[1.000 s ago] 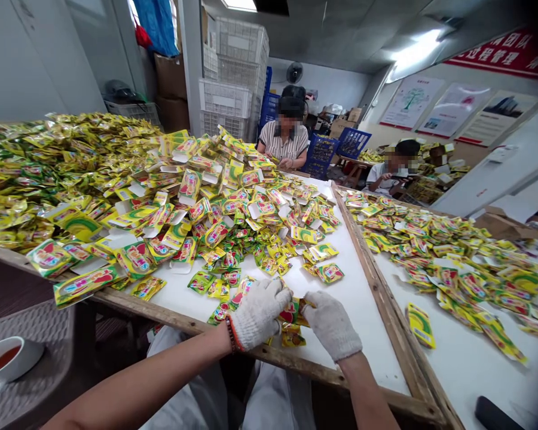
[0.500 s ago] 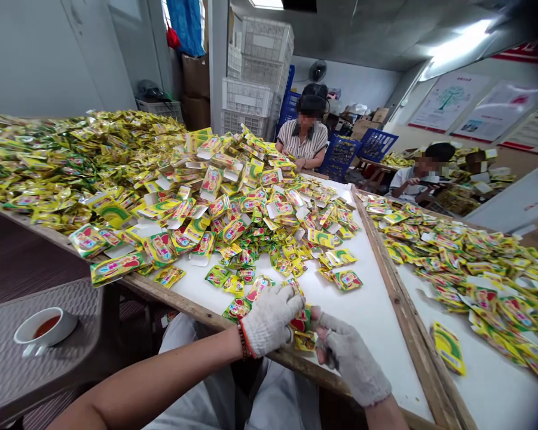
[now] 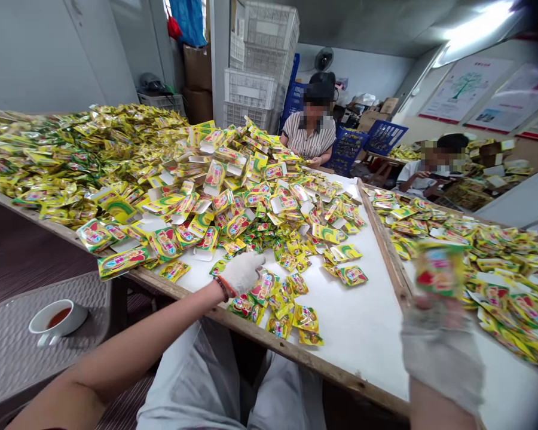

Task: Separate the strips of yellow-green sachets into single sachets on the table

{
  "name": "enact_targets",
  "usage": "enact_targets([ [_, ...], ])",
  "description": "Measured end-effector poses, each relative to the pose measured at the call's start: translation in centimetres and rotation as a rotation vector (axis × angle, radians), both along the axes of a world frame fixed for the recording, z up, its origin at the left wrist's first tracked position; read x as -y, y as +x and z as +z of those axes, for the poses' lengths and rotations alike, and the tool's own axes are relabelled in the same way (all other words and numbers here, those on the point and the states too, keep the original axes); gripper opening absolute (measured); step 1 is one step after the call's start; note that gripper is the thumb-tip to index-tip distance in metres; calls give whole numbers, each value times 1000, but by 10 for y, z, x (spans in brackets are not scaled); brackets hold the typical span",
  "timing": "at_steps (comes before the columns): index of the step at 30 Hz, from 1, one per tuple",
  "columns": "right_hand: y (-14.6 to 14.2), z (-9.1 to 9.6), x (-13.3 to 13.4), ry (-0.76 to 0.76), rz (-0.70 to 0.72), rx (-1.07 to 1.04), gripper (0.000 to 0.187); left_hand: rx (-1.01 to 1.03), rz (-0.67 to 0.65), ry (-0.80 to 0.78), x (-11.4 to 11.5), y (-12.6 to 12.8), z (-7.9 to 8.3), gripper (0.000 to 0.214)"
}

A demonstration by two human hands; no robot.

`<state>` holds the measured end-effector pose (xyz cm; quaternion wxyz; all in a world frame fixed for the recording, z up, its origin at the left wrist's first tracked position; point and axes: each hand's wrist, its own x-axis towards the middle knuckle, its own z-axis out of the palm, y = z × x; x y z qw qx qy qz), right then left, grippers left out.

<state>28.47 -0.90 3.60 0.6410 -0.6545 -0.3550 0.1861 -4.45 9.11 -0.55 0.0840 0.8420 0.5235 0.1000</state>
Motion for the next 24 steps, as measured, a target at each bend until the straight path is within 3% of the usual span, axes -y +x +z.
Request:
enact_targets([
  [2,16,6,-5,190,-57,-126,43,-49,7,-17,-14,-9,-7,21],
  [4,10,-3,-13,237,5,-215,40,-55,6,-12,-22,-11,-13,25],
  [6,-15,-22,-25,52,193,-141,41,-51,24,-11,-27,-7,-16,29],
  [9,-63,-55,-48,-376,384,241,37,-13,58,-44,-33,-2,-15,24],
  [13,-97,-80,-71,-425,401,397,17,136,129,-52,-31,-10,-2,8],
  [16,-96,-82,-76,-400,427,404,20,318,178,-48,-21,-20,7,7],
  [20,-93,-70,-62,-348,459,333,23,598,224,-145,-7,-18,10,10],
  [24,-114,-52,-40,-274,685,103,28,862,240,-297,11,6,8,20],
])
